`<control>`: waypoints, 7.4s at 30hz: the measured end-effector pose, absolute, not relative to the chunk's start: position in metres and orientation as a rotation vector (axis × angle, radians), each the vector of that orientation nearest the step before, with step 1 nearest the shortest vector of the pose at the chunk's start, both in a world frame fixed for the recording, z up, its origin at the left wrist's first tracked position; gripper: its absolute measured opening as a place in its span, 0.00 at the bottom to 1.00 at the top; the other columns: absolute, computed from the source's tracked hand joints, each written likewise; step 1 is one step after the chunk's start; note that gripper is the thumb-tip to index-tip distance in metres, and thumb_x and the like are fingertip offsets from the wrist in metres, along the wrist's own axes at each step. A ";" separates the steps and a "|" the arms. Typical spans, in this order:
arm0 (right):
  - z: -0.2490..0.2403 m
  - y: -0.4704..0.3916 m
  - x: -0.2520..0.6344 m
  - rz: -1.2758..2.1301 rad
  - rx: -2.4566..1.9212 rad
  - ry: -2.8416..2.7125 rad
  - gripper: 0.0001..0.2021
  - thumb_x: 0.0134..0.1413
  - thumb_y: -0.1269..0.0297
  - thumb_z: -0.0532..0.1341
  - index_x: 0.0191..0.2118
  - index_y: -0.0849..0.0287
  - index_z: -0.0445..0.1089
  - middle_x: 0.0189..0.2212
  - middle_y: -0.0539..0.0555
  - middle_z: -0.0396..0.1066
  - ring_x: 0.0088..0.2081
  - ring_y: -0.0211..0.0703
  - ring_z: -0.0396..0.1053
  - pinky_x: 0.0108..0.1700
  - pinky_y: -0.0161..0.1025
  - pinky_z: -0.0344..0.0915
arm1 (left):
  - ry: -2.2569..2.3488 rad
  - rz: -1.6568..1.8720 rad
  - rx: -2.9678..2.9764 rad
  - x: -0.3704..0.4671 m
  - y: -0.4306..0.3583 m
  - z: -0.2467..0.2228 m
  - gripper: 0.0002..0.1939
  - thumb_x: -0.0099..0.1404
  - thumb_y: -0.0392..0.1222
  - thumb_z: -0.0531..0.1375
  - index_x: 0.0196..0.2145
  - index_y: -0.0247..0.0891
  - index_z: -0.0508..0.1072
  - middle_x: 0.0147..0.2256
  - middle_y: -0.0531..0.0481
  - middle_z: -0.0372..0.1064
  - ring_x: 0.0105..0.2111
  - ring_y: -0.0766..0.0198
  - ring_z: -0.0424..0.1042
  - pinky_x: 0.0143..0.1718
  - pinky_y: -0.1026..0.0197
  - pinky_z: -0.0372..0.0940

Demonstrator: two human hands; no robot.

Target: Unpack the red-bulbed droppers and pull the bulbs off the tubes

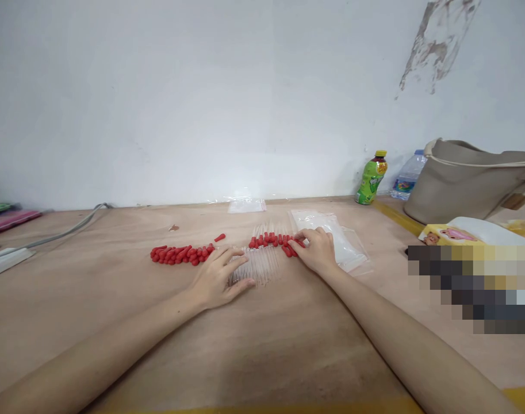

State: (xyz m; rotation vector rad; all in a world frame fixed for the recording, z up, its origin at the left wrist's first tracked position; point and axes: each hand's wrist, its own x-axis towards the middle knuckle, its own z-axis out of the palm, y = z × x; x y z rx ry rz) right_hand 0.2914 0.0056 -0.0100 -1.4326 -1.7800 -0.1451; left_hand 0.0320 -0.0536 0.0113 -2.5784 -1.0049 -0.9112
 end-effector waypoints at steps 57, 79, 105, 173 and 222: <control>0.025 -0.032 0.233 -0.199 -1.042 -2.220 0.07 0.56 0.61 0.53 0.34 0.57 0.65 0.31 0.52 0.70 0.34 0.40 0.65 0.43 0.40 0.55 | -0.823 -1.154 -2.410 -0.009 -0.052 0.002 0.25 0.61 0.34 0.54 0.56 0.38 0.57 0.52 0.39 0.58 0.54 0.53 0.57 0.51 0.47 0.58; -0.007 -0.062 0.219 -0.603 -0.778 -2.311 0.08 0.57 0.64 0.54 0.30 0.58 0.68 0.25 0.48 0.68 0.34 0.37 0.62 0.49 0.44 0.49 | -0.542 -0.860 -2.399 0.008 -0.057 -0.003 0.07 0.61 0.29 0.52 0.36 0.30 0.69 0.37 0.42 0.73 0.42 0.60 0.71 0.50 0.57 0.66; -0.006 -0.036 0.266 -0.620 -0.755 -2.030 0.07 0.52 0.67 0.59 0.38 0.56 0.70 0.29 0.50 0.73 0.31 0.38 0.67 0.35 0.38 0.62 | -0.815 -1.052 -2.352 -0.031 -0.048 -0.006 0.07 0.62 0.33 0.53 0.37 0.36 0.70 0.36 0.47 0.72 0.39 0.62 0.71 0.46 0.56 0.66; 0.027 0.066 0.257 0.215 -2.202 -1.868 0.10 0.42 0.59 0.57 0.21 0.58 0.72 0.20 0.55 0.69 0.33 0.50 0.68 0.40 0.47 0.54 | -1.145 -0.719 -2.823 -0.025 -0.044 0.000 0.24 0.60 0.48 0.56 0.53 0.39 0.63 0.54 0.40 0.60 0.55 0.53 0.58 0.54 0.45 0.56; -0.011 -0.048 0.206 -0.468 -0.605 -2.304 0.09 0.58 0.66 0.53 0.31 0.62 0.68 0.26 0.52 0.67 0.31 0.38 0.60 0.38 0.39 0.53 | -0.539 -0.946 -2.425 0.000 -0.055 -0.003 0.06 0.61 0.31 0.55 0.36 0.31 0.69 0.36 0.44 0.73 0.40 0.62 0.72 0.49 0.57 0.66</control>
